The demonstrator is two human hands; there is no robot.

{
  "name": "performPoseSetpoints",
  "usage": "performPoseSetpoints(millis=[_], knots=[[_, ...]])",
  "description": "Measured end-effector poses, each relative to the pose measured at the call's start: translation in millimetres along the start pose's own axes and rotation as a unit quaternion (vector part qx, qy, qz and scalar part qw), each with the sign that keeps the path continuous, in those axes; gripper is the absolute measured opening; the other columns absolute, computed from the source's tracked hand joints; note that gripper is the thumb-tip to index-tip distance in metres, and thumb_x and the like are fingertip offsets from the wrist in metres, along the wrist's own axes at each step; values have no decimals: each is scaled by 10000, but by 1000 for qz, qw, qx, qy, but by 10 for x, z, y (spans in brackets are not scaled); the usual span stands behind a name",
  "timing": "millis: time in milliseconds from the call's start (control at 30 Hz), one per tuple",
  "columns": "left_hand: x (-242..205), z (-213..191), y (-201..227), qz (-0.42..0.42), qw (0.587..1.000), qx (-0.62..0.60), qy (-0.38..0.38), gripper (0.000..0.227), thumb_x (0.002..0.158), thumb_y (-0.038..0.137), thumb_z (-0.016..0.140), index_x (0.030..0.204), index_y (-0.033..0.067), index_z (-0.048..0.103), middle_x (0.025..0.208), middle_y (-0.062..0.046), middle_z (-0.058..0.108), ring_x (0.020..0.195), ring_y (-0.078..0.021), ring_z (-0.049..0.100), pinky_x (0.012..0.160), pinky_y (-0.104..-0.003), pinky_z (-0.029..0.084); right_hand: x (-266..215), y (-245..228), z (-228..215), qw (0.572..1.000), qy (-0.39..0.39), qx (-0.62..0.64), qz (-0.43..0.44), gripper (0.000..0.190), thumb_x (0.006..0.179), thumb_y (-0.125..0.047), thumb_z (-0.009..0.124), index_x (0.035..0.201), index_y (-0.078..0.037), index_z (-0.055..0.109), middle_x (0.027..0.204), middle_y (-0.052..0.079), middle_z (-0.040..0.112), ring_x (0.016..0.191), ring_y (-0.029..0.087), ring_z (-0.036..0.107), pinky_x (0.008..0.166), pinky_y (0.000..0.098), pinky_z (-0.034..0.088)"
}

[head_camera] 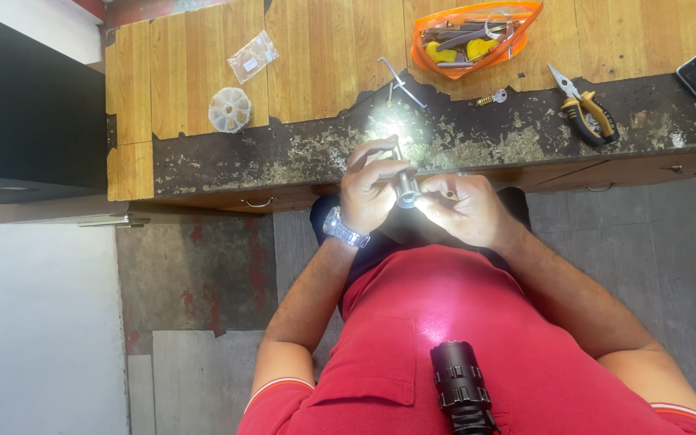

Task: Examining and probing the internal mechanism of a lock cylinder using a flashlight and a small tool.

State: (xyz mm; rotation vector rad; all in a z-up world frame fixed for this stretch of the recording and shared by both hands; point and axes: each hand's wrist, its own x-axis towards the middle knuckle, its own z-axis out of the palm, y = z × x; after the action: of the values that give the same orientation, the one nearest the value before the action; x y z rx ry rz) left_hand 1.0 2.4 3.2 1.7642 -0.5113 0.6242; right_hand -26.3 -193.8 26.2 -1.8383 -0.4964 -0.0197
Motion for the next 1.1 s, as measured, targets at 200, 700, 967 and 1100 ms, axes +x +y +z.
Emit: performPoseSetpoints(millis=[200, 700, 967, 1100], knots=[[1, -11, -13, 2, 1000, 3, -4, 344, 775, -65, 835, 991, 199, 790, 1179, -25, 640, 1209, -248, 642, 1008, -349, 556, 22, -67, 6, 1000, 4, 7, -12, 122, 916, -157, 786, 1007, -88, 744, 633, 75, 563, 597, 177, 572, 542, 353, 460], [-17, -4, -91, 0, 1000, -2, -15, 361, 790, -86, 815, 1009, 199, 778, 1222, -32, 596, 1239, -248, 621, 998, -345, 572, 14, 23, -21, 1000, -1, 1, -14, 141, 945, -157, 759, 1039, -55, 734, 658, 127, 622, 608, 218, 627, 534, 366, 482], [-38, -14, -195, 3, 999, 27, -24, 322, 799, -19, 844, 1002, 222, 779, 1246, -16, 604, 1218, -206, 617, 1000, -335, 572, 34, 28, -16, 1000, -2, 11, -7, 118, 947, -140, 751, 1032, -61, 728, 672, 134, 645, 625, 228, 650, 544, 376, 494], [-10, -78, -288, -46, 995, 66, -50, 325, 822, -42, 806, 1032, 203, 768, 1261, -69, 582, 1212, -274, 616, 989, -398, 573, 26, 133, 57, 995, 25, 10, 91, 180, 995, -218, 711, 1081, -66, 752, 651, 127, 700, 599, 215, 703, 565, 344, 540]])
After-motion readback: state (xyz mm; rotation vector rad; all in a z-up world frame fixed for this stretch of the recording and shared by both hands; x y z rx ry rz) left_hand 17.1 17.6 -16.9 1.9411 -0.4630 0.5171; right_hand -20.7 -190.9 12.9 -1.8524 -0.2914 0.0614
